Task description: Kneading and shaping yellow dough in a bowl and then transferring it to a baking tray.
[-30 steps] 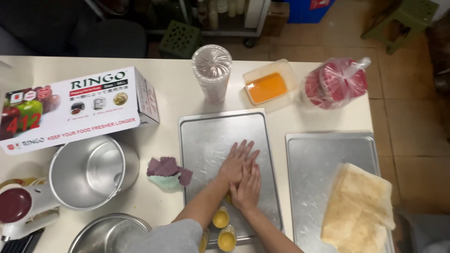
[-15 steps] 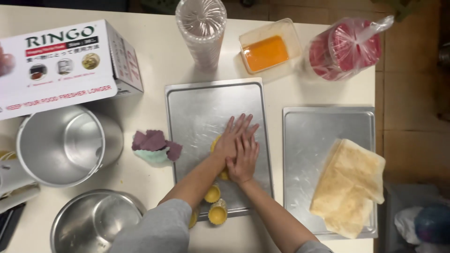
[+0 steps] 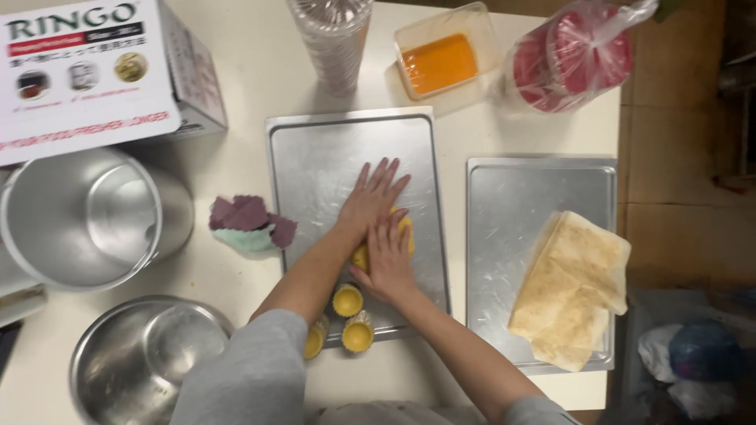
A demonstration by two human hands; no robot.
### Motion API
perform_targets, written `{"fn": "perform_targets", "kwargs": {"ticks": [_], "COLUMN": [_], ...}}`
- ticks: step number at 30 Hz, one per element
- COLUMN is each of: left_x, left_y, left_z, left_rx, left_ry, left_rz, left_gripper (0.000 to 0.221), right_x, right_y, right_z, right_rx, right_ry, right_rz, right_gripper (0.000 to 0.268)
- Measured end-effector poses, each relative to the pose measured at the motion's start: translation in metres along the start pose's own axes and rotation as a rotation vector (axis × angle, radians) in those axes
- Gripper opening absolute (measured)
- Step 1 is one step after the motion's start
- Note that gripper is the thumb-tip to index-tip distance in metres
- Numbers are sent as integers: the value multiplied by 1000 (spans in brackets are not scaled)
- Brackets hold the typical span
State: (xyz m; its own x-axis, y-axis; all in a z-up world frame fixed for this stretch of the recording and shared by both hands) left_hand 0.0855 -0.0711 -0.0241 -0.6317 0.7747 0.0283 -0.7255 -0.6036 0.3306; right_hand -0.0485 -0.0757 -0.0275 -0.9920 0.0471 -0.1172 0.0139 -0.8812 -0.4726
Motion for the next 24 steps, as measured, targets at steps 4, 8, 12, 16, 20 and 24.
{"fn": "perform_targets", "kwargs": {"ticks": [4,8,12,16,20,24], "left_x": [4,9,0,18,27,19], "left_y": [-10,-9,-11,24,76,88], "left_z": [-11,-3,-9,11,-7,9], "left_rx": [-76,-66,-53,-257,-7,7], "left_ry": [156,127,50,265,48,-43], "left_rz": [-4,-15,31,-52,-144,-135], "left_gripper": [74,73,74,71,86,91], "right_x": [-25,-26,-31,-7,44,77], "right_y": [-13,-19,-13,21,93,129], "right_z": [3,1,6,54,82,93], "right_rx": [34,32,-19,-366,-825,-890], "right_ry": [106,183,153,231,427,498], "right_rz": [42,35,15,-62,-587,-791], "right_gripper": [103,106,105,78,22,32]}}
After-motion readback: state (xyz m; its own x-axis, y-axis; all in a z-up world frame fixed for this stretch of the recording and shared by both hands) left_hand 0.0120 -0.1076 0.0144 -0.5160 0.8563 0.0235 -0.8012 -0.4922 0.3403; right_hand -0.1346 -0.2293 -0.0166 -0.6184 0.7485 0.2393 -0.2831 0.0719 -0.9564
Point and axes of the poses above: each hand's wrist, its own x-axis away from the middle knuckle, its own z-axis out of the back of the hand, y = z × x, the point moved 6 cm from there along -x, towards the middle knuckle, and after that the axes turned 14 degrees about y, right-handed, at the moved point
